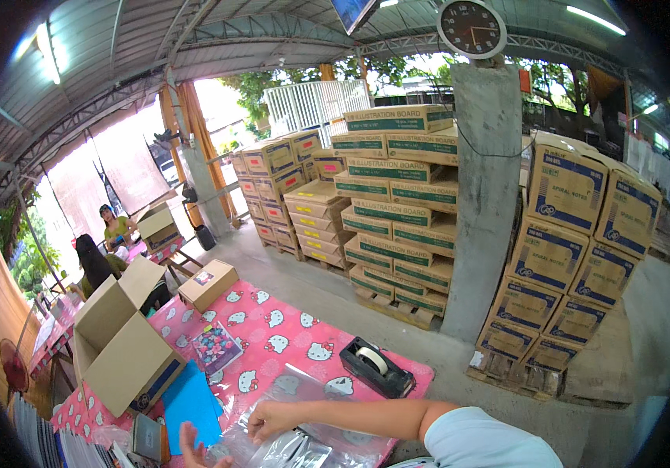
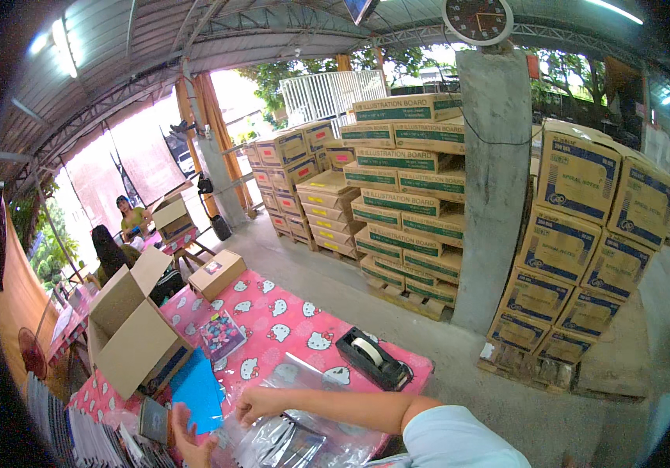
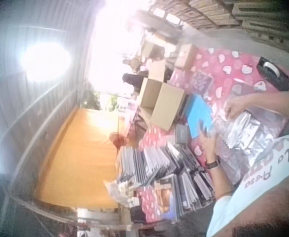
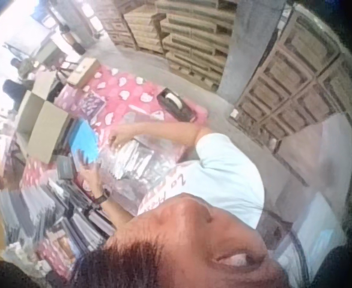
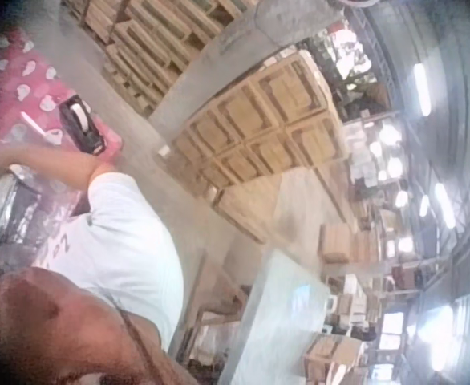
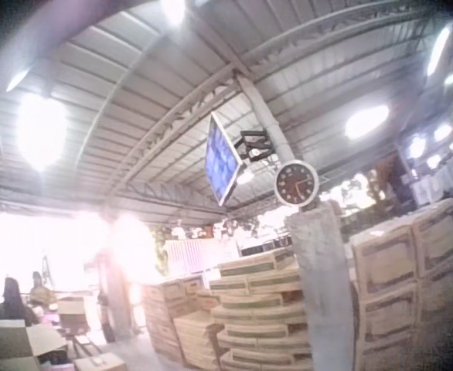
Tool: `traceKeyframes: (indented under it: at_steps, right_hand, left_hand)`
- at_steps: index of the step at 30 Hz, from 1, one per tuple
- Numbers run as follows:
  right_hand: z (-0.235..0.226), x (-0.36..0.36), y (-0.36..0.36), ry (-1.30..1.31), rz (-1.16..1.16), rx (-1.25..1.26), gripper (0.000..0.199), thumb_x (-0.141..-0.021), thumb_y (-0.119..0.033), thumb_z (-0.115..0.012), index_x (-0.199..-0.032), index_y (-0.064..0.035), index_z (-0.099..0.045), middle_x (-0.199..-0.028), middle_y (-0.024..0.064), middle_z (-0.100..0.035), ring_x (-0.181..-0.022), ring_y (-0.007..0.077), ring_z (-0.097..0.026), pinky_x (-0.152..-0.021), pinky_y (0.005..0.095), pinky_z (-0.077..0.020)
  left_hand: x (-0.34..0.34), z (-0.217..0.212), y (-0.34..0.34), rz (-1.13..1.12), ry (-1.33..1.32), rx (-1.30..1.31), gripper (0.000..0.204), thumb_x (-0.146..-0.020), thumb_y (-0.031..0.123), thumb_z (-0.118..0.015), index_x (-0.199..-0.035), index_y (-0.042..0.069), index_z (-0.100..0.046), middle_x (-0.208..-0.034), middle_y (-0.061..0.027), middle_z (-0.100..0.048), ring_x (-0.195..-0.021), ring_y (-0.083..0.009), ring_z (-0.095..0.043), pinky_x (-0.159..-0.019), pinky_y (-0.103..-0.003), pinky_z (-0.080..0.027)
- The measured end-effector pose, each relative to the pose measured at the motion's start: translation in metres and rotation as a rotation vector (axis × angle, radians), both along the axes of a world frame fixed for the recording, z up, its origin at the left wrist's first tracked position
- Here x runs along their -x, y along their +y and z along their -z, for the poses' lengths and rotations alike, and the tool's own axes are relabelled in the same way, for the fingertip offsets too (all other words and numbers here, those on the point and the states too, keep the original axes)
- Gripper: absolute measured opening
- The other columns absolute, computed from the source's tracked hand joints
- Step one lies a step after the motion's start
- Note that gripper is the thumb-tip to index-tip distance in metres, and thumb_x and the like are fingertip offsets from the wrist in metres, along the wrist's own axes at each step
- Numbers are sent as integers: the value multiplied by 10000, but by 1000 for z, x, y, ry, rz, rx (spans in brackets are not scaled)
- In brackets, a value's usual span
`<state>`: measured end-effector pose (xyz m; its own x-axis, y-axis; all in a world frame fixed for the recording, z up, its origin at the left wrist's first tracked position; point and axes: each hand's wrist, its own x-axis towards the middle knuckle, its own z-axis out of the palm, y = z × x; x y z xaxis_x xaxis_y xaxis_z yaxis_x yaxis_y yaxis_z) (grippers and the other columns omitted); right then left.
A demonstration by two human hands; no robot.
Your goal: The person packs stacks of books into plastic bags and seals them with tape. The person picks up a stack of books from a larger pile, places them inside a clear plastic bag on a table, folds the excess plastic over, and secures it with pieces of tape from a dispenser.
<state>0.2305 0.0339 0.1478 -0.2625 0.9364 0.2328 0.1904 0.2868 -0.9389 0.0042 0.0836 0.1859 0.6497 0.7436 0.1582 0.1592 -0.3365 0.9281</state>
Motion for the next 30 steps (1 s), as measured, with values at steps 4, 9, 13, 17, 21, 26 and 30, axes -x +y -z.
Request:
traceKeyframes:
  at_steps: [4,9,13,17,21,26,30]
  right_hand:
    - [7,-3,12,-269,-91,-5,245,-682,-185,-712,-825,8,-662,-734,107,-657,-677,155,-613,-608,308,-474]
    - [-14,-11,-2,-159,112,-130,364,-754,-279,-695,-997,-13,-644,-927,123,-656,-815,168,-611,-737,309,-485]
    - [-12,-26,-10,-367,-72,309,441,-747,-318,-693,-1061,-17,-622,-915,117,-662,-801,206,-620,-720,315,-484]
    - [-20,-12,-26,-417,-33,133,504,-738,-309,-699,-1160,-63,-576,-1067,105,-631,-967,274,-593,-834,403,-448]
    - [-34,-12,-69,-762,-92,-289,595,-711,-279,-714,-1247,-142,-493,-1322,57,-448,-1239,276,-376,-973,552,-278]
    - [-15,8,-73,-733,68,-589,329,-721,-233,-686,-1015,-120,-592,-1099,33,-560,-1051,238,-483,-905,446,-357]
    - [-22,16,-70,-587,128,-538,153,-733,-207,-670,-834,-95,-643,-901,16,-611,-834,222,-527,-770,350,-417]
  left_hand:
    - [-4,31,4,184,164,-79,225,-726,81,-678,-929,-17,-673,-864,-67,-675,-778,-130,-605,-707,-278,-478]
    - [-23,34,4,-65,30,-63,252,-717,159,-703,-920,13,-677,-819,-102,-674,-726,-134,-603,-652,-270,-462]
    - [-19,32,8,172,335,4,358,-722,158,-704,-1048,24,-639,-948,-58,-657,-843,-121,-584,-747,-269,-462]
    - [4,20,-1,263,118,-107,573,-683,286,-741,-1183,67,-564,-1186,-95,-568,-1109,-200,-511,-955,-336,-378]
    - [13,-8,-40,221,411,-717,667,-619,363,-759,-1196,105,-548,-1230,-128,-531,-1189,-282,-467,-1006,-414,-342]
    - [15,40,-59,98,88,-704,272,-677,104,-711,-937,64,-643,-1084,-74,-619,-1057,-276,-547,-895,-407,-434]
    - [0,13,-75,-131,97,-648,197,-692,100,-704,-868,27,-652,-942,-86,-650,-843,-264,-593,-813,-368,-459]
